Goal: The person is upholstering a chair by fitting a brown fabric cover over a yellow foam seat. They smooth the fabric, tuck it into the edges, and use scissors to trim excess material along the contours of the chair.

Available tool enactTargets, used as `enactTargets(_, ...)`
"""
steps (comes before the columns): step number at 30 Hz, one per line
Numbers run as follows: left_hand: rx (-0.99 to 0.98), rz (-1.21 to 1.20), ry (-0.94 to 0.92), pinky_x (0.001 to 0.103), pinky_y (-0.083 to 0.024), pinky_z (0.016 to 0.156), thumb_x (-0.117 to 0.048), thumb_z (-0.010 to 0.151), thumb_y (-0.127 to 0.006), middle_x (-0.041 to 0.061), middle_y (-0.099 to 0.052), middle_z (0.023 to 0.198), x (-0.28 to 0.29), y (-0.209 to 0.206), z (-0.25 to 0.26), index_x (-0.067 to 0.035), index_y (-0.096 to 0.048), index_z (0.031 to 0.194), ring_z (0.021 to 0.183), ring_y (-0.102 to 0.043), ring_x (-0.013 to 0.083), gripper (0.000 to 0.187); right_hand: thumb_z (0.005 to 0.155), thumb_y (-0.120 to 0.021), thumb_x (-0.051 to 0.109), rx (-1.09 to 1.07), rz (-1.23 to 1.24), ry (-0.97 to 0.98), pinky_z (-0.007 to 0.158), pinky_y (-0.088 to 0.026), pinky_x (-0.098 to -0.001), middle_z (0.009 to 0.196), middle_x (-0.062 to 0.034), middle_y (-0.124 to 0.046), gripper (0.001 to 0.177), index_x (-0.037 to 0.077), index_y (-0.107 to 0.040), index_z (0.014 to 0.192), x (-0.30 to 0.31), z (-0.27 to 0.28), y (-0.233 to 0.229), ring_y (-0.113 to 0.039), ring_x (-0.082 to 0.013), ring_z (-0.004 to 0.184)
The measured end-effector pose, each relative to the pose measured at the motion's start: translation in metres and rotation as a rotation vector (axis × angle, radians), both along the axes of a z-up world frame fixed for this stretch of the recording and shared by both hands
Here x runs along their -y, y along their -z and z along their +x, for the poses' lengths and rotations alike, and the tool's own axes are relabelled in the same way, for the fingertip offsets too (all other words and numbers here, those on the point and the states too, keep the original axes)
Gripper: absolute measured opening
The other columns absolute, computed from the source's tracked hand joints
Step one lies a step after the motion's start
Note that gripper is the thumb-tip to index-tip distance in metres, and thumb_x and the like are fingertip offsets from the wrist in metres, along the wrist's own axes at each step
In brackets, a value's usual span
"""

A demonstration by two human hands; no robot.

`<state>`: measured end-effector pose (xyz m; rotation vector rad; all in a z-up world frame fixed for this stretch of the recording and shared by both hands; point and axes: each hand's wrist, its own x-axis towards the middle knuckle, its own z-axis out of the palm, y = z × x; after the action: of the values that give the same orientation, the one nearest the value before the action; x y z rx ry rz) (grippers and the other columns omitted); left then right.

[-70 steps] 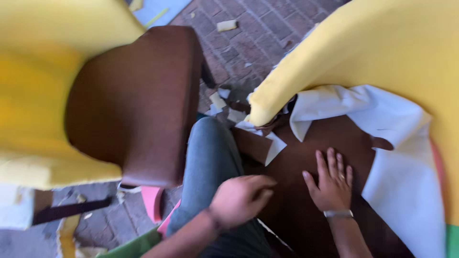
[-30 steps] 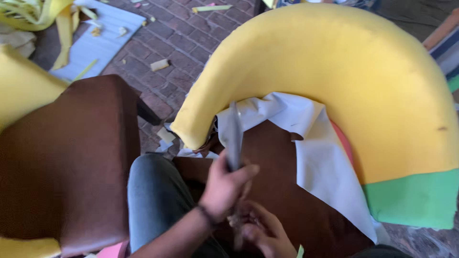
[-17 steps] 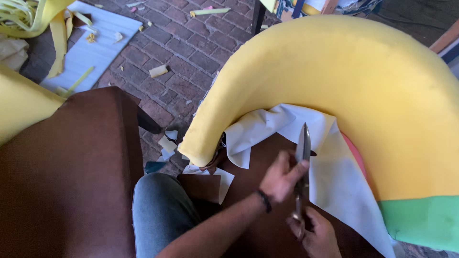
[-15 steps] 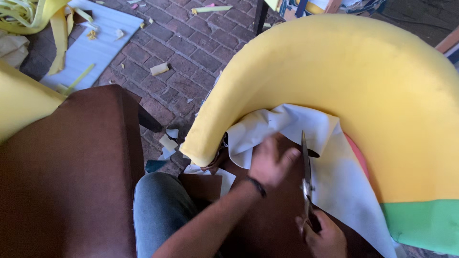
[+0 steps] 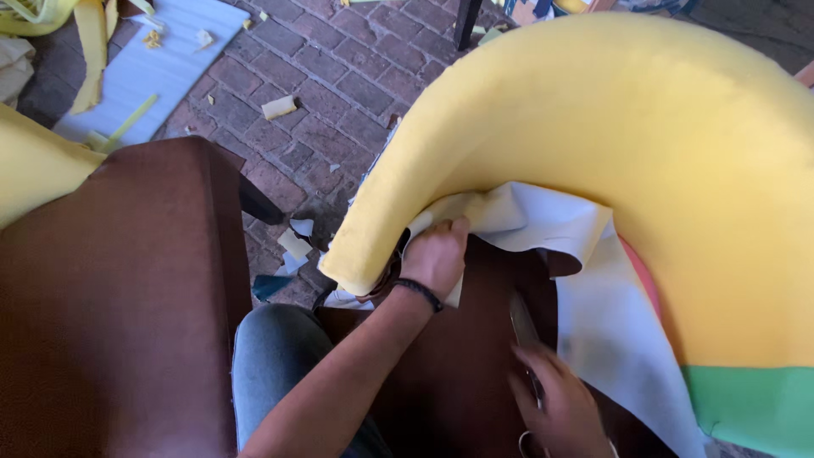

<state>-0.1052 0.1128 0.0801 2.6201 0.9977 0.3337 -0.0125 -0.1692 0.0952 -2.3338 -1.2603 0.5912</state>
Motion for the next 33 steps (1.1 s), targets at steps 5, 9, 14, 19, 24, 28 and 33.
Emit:
enactTargets(5,0.144,-0.066,0.011,0.047,-0.056,0.083,-0.004,0.081,-0.06,0.018,-0.071,0.099,0.0,-0.031,0.005,-0.007,-0.062,0.107,0.097,-0.07,0.0373,0.026,0.087,-0.071,0.042,0.111,0.08,-0.212,0.114,-0.03,-0.0514,0.153,-0.0245,-0.041,0.081,0.005,-0.041,0.152,-0.144,0.075,0.039,-0.033,-0.0423,0.144)
enactTargets(9,-0.052,-0.315,0.03,0.051,-0.053,0.09,-0.01,0.083,-0.059,0.018,-0.07,0.107,0.004,-0.023,-0.005,-0.01,-0.067,0.11,0.105,-0.067,0.0385,0.028,0.089,-0.073,0.038,-0.608,0.442,0.33,0.111,-0.044,-0.0384,0.134,-0.0188,-0.067,0.071,0.0,-0.05,0.145,-0.162,0.146,0.056,-0.063,-0.0291,0.126)
enactTargets(14,-0.124,-0.388,-0.056,0.049,-0.047,0.102,-0.013,0.083,-0.056,0.017,-0.064,0.126,0.022,-0.01,-0.009,-0.012,-0.071,0.113,0.12,-0.06,0.0365,0.034,0.096,-0.081,0.026,-0.695,0.478,0.805,0.059,-0.048,-0.0398,0.083,-0.0164,-0.065,0.036,-0.003,-0.062,0.107,-0.112,0.139,0.031,-0.06,-0.026,0.067)
enactTargets(19,0.395,-0.4,-0.043,0.044,-0.043,0.117,-0.02,0.093,-0.052,0.019,-0.058,0.143,0.029,-0.011,0.017,-0.002,-0.058,0.138,0.136,-0.053,0.035,0.049,0.086,-0.084,0.026,0.15,0.173,0.221,0.066,-0.057,-0.0339,0.073,-0.0103,-0.071,0.028,0.003,-0.069,0.086,-0.091,0.069,-0.022,-0.068,-0.0179,0.066)
enactTargets(24,0.117,-0.157,0.016,0.056,-0.012,0.119,-0.031,0.086,-0.062,0.022,-0.036,0.156,0.02,0.02,0.029,0.002,-0.041,0.147,0.147,-0.027,0.0373,0.072,0.096,-0.071,0.021,0.04,0.433,-0.304,0.098,-0.054,-0.0388,0.125,-0.0146,-0.072,0.03,0.007,-0.071,0.122,-0.206,0.068,-0.021,-0.069,-0.0286,0.116)
enactTargets(28,0.099,-0.053,0.089,0.056,-0.01,0.128,-0.033,0.091,-0.059,0.018,-0.035,0.164,0.008,0.052,0.013,-0.004,-0.044,0.149,0.154,-0.027,0.035,0.066,0.095,-0.069,0.027,0.472,0.357,-0.552,0.107,-0.046,-0.0468,0.139,-0.0195,-0.063,0.04,0.005,-0.064,0.128,-0.248,0.092,0.014,-0.058,-0.0378,0.13)
enactTargets(33,0.089,-0.073,0.099,0.051,-0.013,0.128,-0.037,0.095,-0.053,0.02,-0.03,0.167,0.02,0.052,0.011,0.0,-0.037,0.156,0.156,-0.024,0.0347,0.073,0.086,-0.07,0.019,0.309,0.397,-0.39,0.101,-0.049,-0.0453,0.133,-0.0177,-0.065,0.051,0.005,-0.063,0.134,-0.21,0.109,0.035,-0.061,-0.0369,0.122)
